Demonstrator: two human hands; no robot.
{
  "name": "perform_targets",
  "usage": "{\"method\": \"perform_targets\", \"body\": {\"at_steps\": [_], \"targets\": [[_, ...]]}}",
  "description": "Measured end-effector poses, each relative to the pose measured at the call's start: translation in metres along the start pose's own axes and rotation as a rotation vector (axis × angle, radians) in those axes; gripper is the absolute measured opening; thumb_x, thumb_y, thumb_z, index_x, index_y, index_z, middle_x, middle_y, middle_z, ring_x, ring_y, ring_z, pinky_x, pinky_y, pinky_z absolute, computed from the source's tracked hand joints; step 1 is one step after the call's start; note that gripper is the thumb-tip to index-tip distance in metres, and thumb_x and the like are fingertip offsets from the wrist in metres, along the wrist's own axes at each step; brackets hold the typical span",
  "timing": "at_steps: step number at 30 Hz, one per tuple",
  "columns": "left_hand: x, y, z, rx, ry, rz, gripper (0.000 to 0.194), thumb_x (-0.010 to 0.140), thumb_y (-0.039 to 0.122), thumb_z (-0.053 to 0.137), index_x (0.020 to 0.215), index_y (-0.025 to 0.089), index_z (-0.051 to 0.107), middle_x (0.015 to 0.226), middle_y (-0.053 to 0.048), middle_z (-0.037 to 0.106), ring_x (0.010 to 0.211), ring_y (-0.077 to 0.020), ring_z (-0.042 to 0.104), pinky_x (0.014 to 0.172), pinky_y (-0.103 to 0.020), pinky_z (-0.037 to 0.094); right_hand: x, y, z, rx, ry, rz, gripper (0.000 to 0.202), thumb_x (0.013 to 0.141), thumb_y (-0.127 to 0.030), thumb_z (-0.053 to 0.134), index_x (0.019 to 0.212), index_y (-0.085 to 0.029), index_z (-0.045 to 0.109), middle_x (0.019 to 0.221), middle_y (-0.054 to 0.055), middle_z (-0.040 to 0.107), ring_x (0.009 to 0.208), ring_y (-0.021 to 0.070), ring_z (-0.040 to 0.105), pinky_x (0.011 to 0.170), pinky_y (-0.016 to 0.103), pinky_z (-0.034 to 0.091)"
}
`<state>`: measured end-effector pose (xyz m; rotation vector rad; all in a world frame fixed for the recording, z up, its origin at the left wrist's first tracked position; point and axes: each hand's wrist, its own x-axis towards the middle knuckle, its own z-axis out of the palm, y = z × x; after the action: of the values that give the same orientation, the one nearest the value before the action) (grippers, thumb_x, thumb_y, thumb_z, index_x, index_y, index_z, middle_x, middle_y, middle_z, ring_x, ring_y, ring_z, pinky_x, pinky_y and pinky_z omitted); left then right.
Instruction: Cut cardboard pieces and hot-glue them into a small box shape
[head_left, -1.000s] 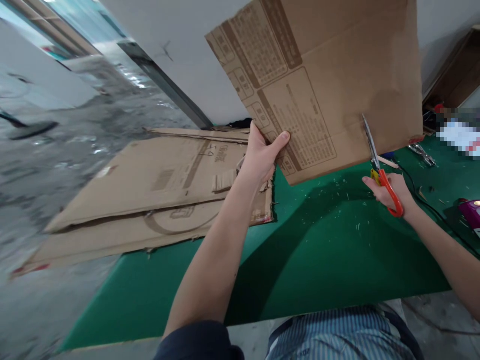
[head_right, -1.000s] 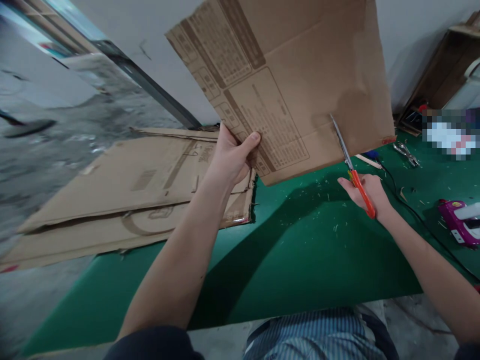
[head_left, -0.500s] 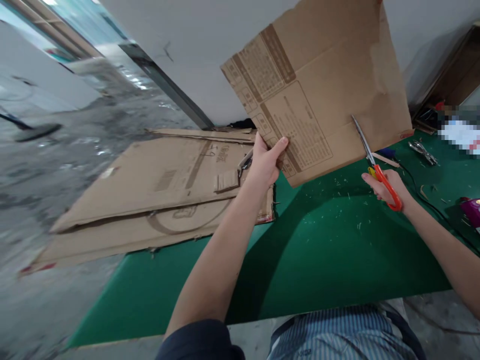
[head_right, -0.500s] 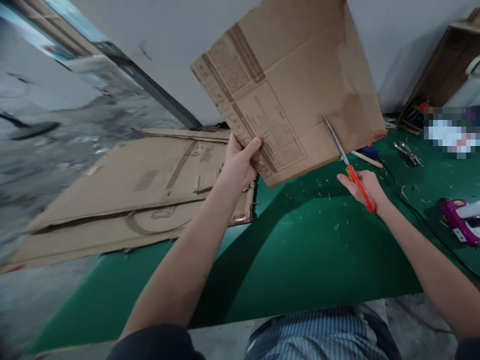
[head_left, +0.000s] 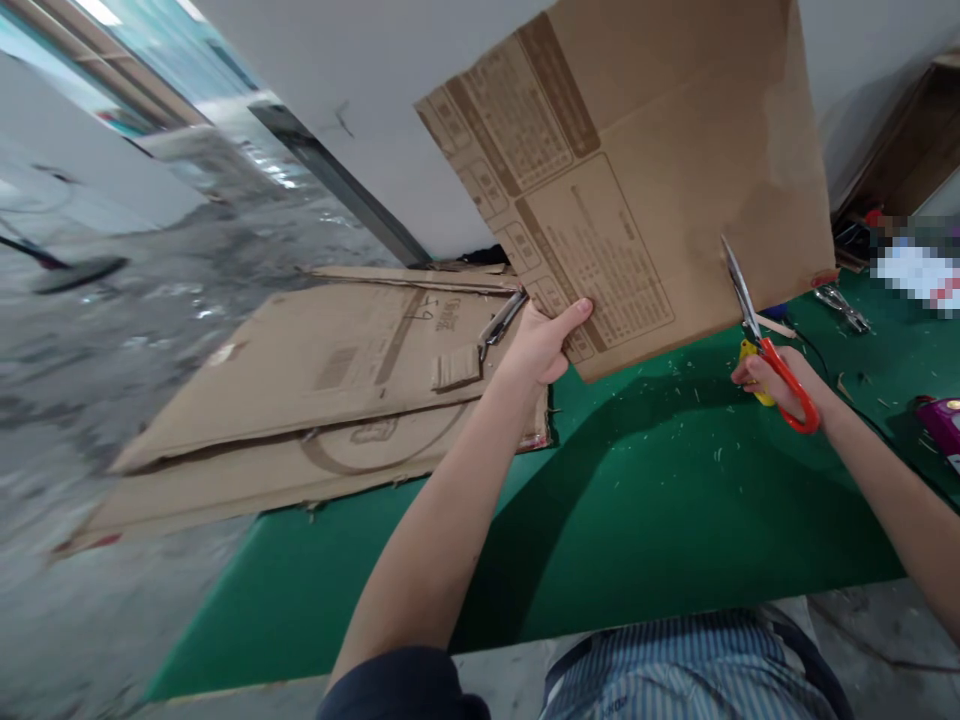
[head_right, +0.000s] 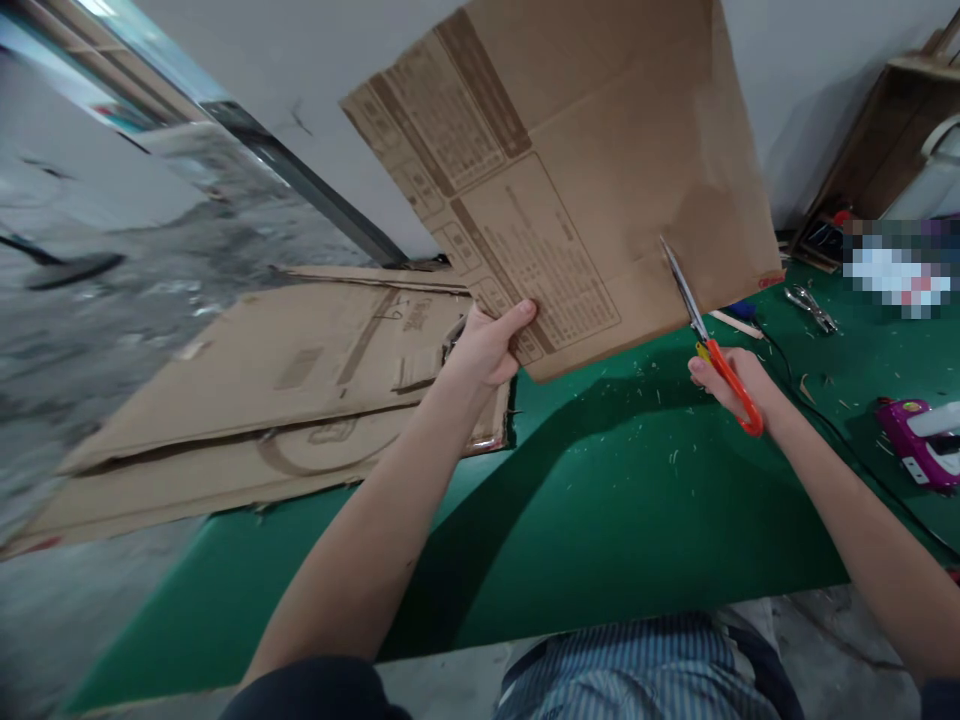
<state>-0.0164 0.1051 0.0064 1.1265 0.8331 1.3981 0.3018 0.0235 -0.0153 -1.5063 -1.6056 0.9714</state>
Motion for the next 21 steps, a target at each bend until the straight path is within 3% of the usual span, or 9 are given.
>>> {"method": "perform_targets", "body": {"at_steps": [3, 8, 11, 14, 17, 21], "targets": [[-0.002, 0.007, 0.002, 0.047, -0.024, 0.044, 0.072, 0.056, 0.044, 0.091, 0.119, 0.023, 0.064, 0.118, -0.011, 0.074, 0.119, -0.0319, 0.066, 0.103, -0.049, 0.055, -0.001, 0.003, -0.008, 0.167, -0.114, 0.068, 0.066, 0.069, -0.083, 0.062, 0.088, -0.02, 0.07, 0.102, 0.015, 0.074, 0.102, 0.0328, 0.071, 0.087, 0.046, 0.06], [-0.005, 0.012, 0.007, 0.102, -0.028, 0.065, 0.076, 0.056, 0.049, 0.091, 0.122, 0.023, 0.063, 0.115, -0.011, 0.074, 0.119, -0.033, 0.065, 0.102, -0.049, 0.056, -0.001, 0.006, -0.019, 0.293, -0.28, 0.015, 0.067, 0.069, -0.081, 0.063, 0.102, -0.023, 0.071, 0.121, 0.014, 0.07, 0.117, 0.0334, 0.065, 0.101, 0.051, 0.053], [-0.005, 0.013, 0.007, 0.117, -0.023, 0.069, 0.078, 0.056, 0.049, 0.091, 0.124, 0.023, 0.062, 0.116, -0.011, 0.074, 0.122, -0.0342, 0.064, 0.101, -0.049, 0.056, -0.002, 0.002, -0.017, 0.25, -0.198, 0.039, 0.068, 0.069, -0.082, 0.062, 0.099, -0.021, 0.071, 0.114, 0.015, 0.072, 0.109, 0.032, 0.068, 0.095, 0.048, 0.057], [-0.004, 0.013, 0.006, 0.111, -0.035, 0.077, 0.082, 0.056, 0.049, 0.091, 0.127, 0.023, 0.06, 0.116, -0.011, 0.073, 0.123, -0.0343, 0.062, 0.103, -0.05, 0.055, -0.003, -0.003, -0.012, 0.141, -0.1, 0.025, 0.065, 0.075, -0.08, 0.057, 0.088, -0.018, 0.07, 0.095, 0.013, 0.073, 0.085, 0.0241, 0.071, 0.081, 0.039, 0.058], [-0.004, 0.013, 0.005, 0.129, -0.03, 0.078, 0.084, 0.057, 0.05, 0.09, 0.13, 0.023, 0.058, 0.114, -0.011, 0.074, 0.122, -0.0349, 0.063, 0.102, -0.051, 0.056, -0.005, -0.007, -0.006, 0.045, -0.01, -0.001, 0.063, 0.08, -0.078, 0.052, 0.073, -0.017, 0.065, 0.073, 0.007, 0.068, 0.063, 0.0153, 0.062, 0.062, 0.029, 0.052], [-0.004, 0.011, 0.004, 0.141, -0.041, 0.087, 0.083, 0.06, 0.052, 0.088, 0.131, 0.023, 0.057, 0.115, -0.012, 0.073, 0.122, -0.0353, 0.063, 0.104, -0.053, 0.054, -0.004, -0.007, 0.0, 0.059, 0.046, 0.006, 0.062, 0.079, -0.079, 0.053, 0.067, -0.018, 0.059, 0.062, 0.004, 0.061, 0.054, 0.0121, 0.055, 0.051, 0.026, 0.044]]}}
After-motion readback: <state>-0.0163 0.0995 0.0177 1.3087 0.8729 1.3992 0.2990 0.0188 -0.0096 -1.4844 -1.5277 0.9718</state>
